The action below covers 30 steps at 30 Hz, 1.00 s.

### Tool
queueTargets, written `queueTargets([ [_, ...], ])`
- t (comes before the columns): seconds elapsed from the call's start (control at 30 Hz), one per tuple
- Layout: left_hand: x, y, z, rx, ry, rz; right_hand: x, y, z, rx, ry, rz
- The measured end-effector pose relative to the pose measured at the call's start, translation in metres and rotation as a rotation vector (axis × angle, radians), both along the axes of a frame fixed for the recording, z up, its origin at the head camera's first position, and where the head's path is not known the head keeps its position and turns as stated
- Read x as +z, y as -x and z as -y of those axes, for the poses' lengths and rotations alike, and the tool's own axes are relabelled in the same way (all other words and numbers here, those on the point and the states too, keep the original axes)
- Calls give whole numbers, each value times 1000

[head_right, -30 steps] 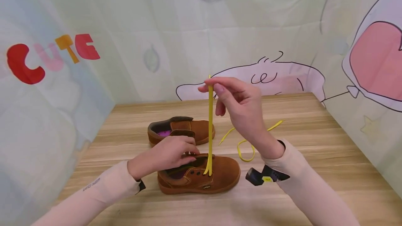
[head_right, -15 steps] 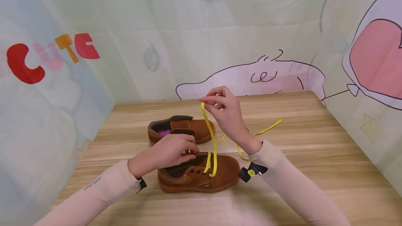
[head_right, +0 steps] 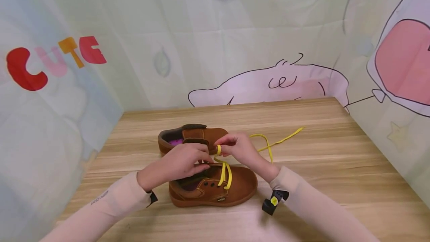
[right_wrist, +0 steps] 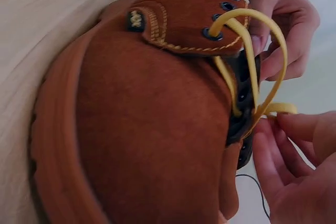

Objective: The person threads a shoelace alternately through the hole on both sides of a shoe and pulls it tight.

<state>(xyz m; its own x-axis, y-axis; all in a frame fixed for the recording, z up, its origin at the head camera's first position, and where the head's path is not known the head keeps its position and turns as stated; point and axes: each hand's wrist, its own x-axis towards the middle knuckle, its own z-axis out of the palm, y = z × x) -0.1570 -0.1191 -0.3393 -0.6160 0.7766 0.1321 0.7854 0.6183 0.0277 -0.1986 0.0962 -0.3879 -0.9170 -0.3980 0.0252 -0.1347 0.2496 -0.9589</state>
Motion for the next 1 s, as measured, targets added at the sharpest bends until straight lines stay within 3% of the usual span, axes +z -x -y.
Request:
queueTargets([
  [0.4, 0, -1, -1, 8, -4, 17, -9, -2, -2, 102, -58, -45],
  [0.5, -2, -2, -1, 12, 2, 25, -7, -3, -3, 63, 24, -59],
  [0.6, -2, -2, -1, 14, 9, 32, 2, -5, -8, 30, 174, -106],
  [0.77, -2, -3, -1, 9, 1, 46, 15, -9, -16, 87, 330, -183],
  [0.83, -2, -4, -1, 7, -2, 44, 13, -10, -17, 83, 319, -255],
  [1.0, -2, -3, -1, 5, -1, 15, 6, -10, -13, -8, 146, -589],
])
